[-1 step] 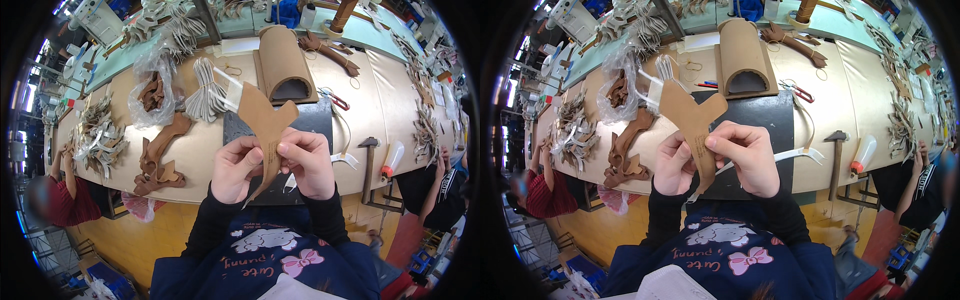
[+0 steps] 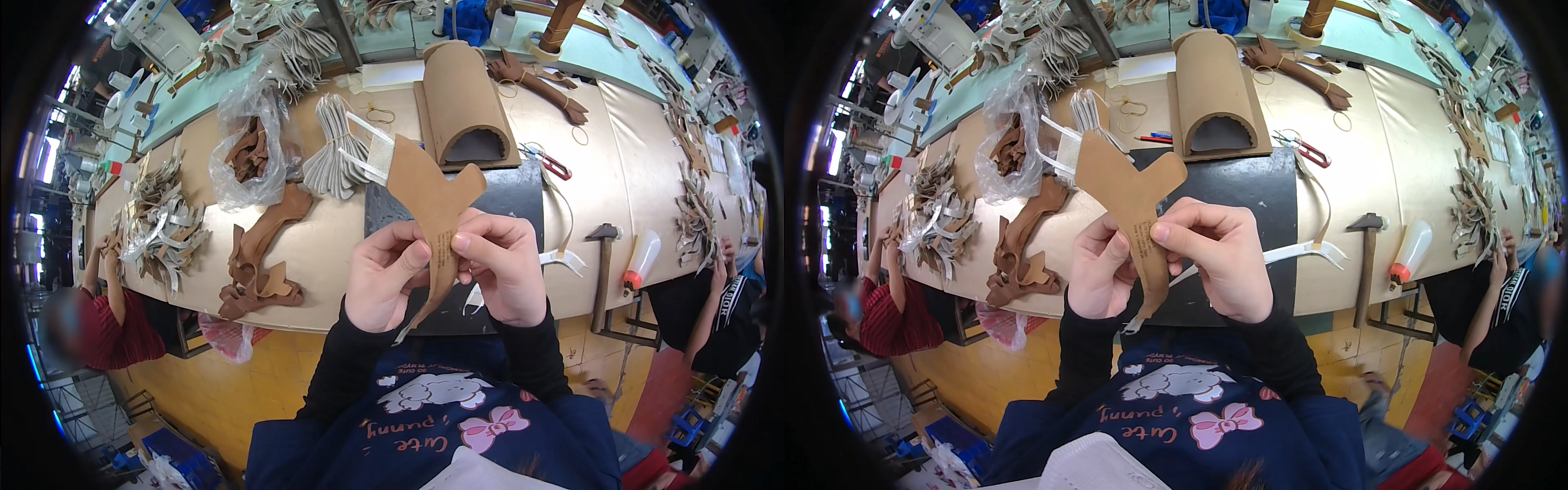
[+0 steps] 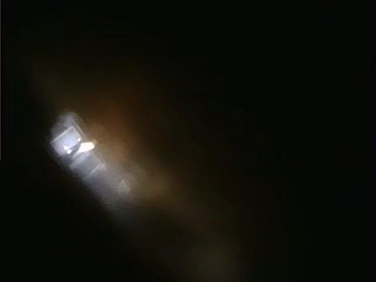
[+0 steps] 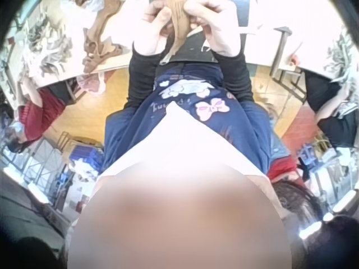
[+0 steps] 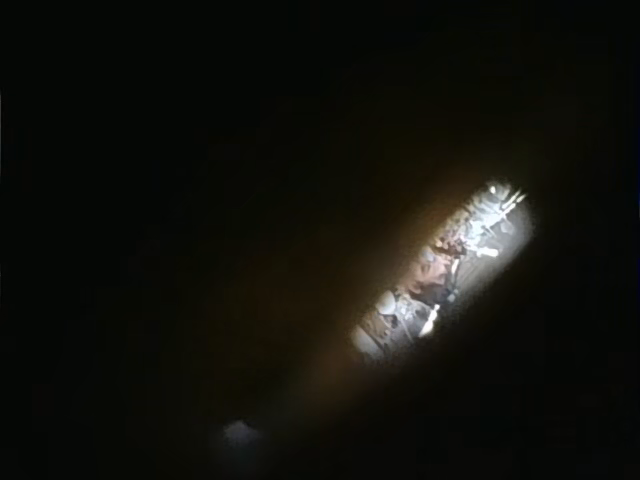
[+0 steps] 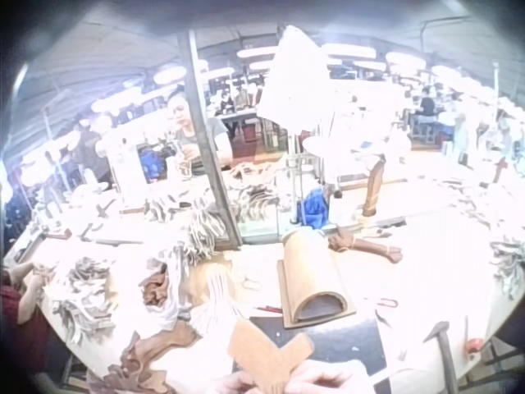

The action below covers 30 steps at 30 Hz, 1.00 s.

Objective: The person assembles a white leather harness by applying glue to its edges and attaching brown leather pieces. They use a hammer to press the glued sections and a glue bottle to apply adhesive, working on a black mat in a workshop.

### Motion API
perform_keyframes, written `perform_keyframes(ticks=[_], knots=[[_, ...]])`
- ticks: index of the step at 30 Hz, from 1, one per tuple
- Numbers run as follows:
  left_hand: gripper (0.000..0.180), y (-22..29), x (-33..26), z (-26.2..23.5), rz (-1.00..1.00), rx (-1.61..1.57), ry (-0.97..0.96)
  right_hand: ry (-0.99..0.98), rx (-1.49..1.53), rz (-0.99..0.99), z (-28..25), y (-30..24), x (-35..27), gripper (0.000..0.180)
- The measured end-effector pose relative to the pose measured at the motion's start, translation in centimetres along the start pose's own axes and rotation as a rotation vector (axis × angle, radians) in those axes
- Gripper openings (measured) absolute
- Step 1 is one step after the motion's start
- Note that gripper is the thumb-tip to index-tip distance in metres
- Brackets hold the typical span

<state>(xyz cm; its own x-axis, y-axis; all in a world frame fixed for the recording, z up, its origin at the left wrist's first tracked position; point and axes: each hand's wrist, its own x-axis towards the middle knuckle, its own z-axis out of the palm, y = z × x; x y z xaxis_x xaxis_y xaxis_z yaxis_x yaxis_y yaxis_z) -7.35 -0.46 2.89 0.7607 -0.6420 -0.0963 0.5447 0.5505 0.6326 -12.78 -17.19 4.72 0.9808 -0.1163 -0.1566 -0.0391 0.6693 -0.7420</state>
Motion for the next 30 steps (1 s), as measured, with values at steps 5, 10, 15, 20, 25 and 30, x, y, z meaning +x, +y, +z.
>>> perform_keyframes(ticks=[5, 10, 15, 20, 25, 30], knots=[[0.022, 0.0, -0.1, -0.3, -0.006, 0.035, 0.002, 0.024, -0.006, -0.021, 0.3, 0.2, -0.1, 0.008], [0.023, 0.0, 0.7, -0.8, -0.006, 0.065, -0.002, -0.003, 0.017, 0.006, 0.1, 0.2, 0.6, 0.009], [0.023, -0.7, 0.9, -0.8, 0.011, 0.034, 0.027, -0.013, 0.055, 0.057, -0.2, 0.5, 0.8, 0.01], [0.024, -0.9, 0.9, -0.9, 0.006, 0.044, 0.018, 0.028, 0.076, 0.038, -0.3, 0.7, 0.9, 0.009], [0.024, -1.5, 0.6, -1.0, 0.05, 0.087, 0.026, 0.044, 0.075, 0.043, -0.4, 0.7, 1.2, 0.01], [0.031, -2.0, 0.9, -1.2, 0.028, 0.083, 0.045, 0.036, 0.114, 0.066, -0.1, 0.9, 1.3, 0.011]])
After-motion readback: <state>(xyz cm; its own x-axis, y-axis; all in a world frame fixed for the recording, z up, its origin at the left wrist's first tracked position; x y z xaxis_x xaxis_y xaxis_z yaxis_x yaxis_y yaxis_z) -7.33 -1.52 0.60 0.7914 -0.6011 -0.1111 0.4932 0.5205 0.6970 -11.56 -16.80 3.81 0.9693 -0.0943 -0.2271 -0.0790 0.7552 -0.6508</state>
